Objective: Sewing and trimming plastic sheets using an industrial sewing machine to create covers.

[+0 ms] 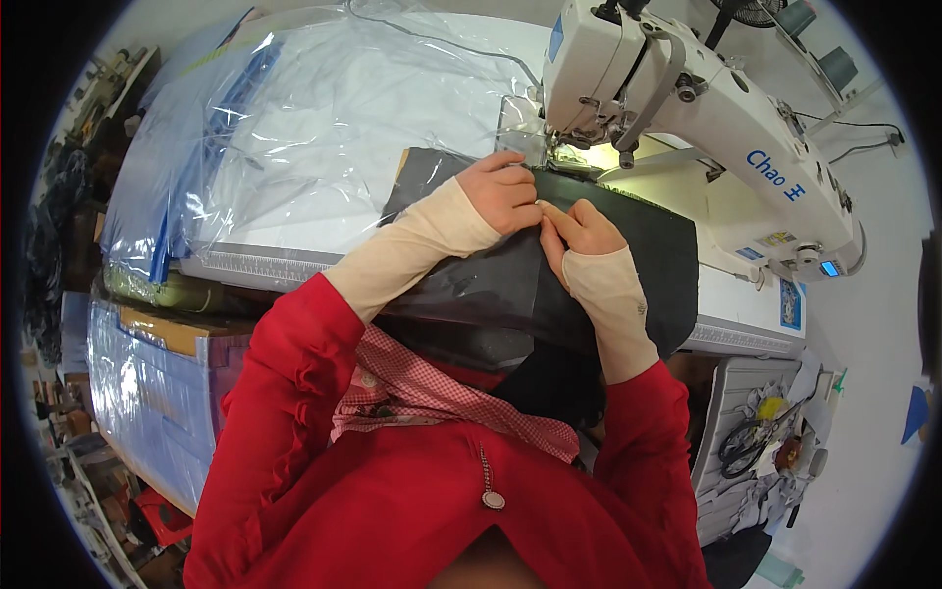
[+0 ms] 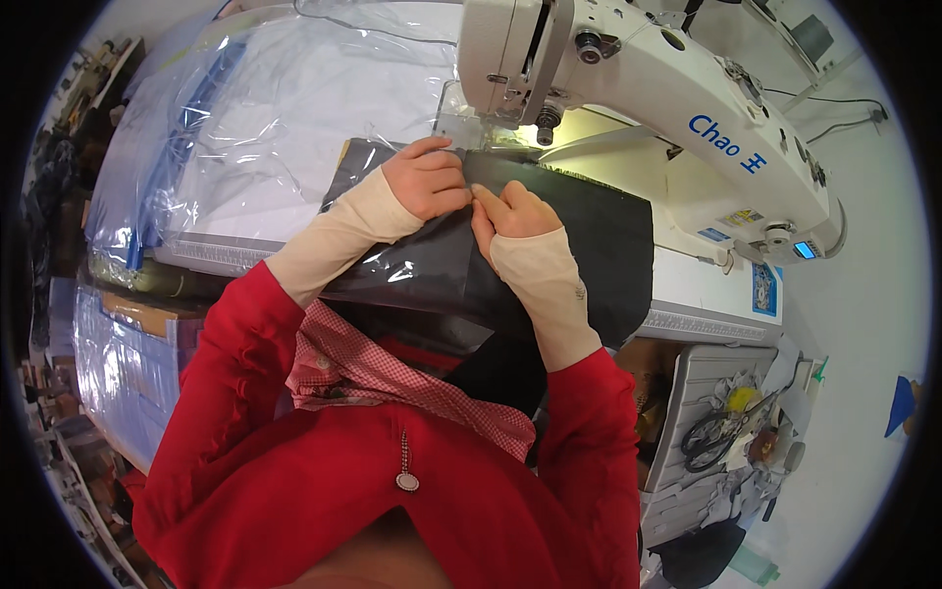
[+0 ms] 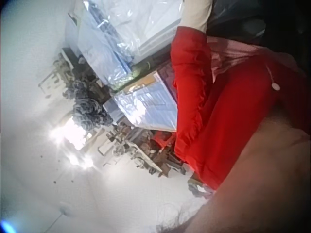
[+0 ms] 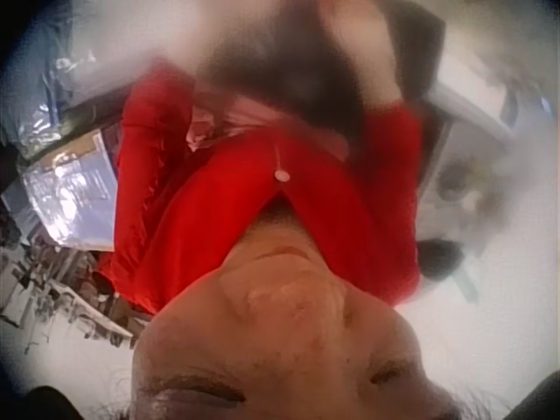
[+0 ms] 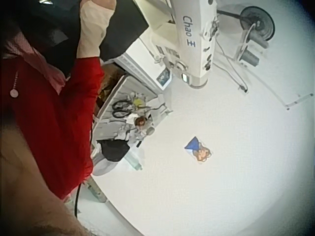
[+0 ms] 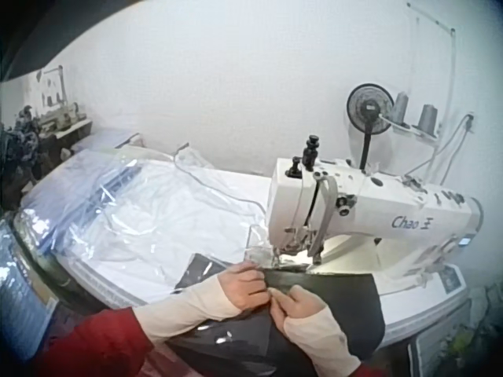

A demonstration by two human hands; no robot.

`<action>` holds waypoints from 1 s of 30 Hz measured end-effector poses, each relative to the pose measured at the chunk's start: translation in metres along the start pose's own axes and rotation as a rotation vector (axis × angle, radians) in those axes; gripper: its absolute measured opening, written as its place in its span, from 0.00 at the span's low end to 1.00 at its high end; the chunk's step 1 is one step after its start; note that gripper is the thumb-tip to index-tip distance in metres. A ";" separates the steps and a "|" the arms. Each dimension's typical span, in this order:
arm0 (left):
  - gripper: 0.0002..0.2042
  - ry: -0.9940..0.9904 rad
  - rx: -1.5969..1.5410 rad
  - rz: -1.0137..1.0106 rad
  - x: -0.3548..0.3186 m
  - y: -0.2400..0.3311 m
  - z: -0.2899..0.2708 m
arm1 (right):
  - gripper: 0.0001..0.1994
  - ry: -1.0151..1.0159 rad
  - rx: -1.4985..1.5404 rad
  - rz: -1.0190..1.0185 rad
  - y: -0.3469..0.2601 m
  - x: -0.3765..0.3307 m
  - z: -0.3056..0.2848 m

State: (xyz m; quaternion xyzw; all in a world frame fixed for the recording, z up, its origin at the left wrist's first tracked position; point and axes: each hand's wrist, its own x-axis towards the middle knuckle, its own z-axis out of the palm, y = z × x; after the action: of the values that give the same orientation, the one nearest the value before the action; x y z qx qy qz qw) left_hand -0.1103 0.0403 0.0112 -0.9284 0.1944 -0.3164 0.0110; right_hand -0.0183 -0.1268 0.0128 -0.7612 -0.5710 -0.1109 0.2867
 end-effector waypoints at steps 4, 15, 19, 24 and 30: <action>0.06 0.032 -0.115 -0.088 -0.003 0.002 0.004 | 0.09 0.002 -0.001 -0.007 0.000 -0.003 -0.003; 0.09 0.113 -0.283 -0.279 0.003 -0.007 0.015 | 0.10 -0.114 0.076 -0.151 0.002 -0.002 -0.012; 0.09 0.108 -0.281 -0.232 0.009 -0.018 0.015 | 0.11 -0.098 0.060 -0.130 0.001 -0.002 -0.011; 0.08 0.063 -0.254 -0.157 0.009 -0.024 0.015 | 0.11 -0.118 0.059 -0.084 -0.001 -0.002 -0.010; 0.09 0.090 -0.231 -0.058 0.009 -0.012 0.005 | 0.12 -0.083 0.056 -0.074 0.001 -0.001 -0.009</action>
State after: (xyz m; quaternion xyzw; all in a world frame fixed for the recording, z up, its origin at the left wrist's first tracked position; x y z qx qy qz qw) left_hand -0.0960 0.0478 0.0141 -0.9136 0.2030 -0.3335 -0.1138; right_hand -0.0167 -0.1329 0.0187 -0.7352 -0.6132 -0.0737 0.2794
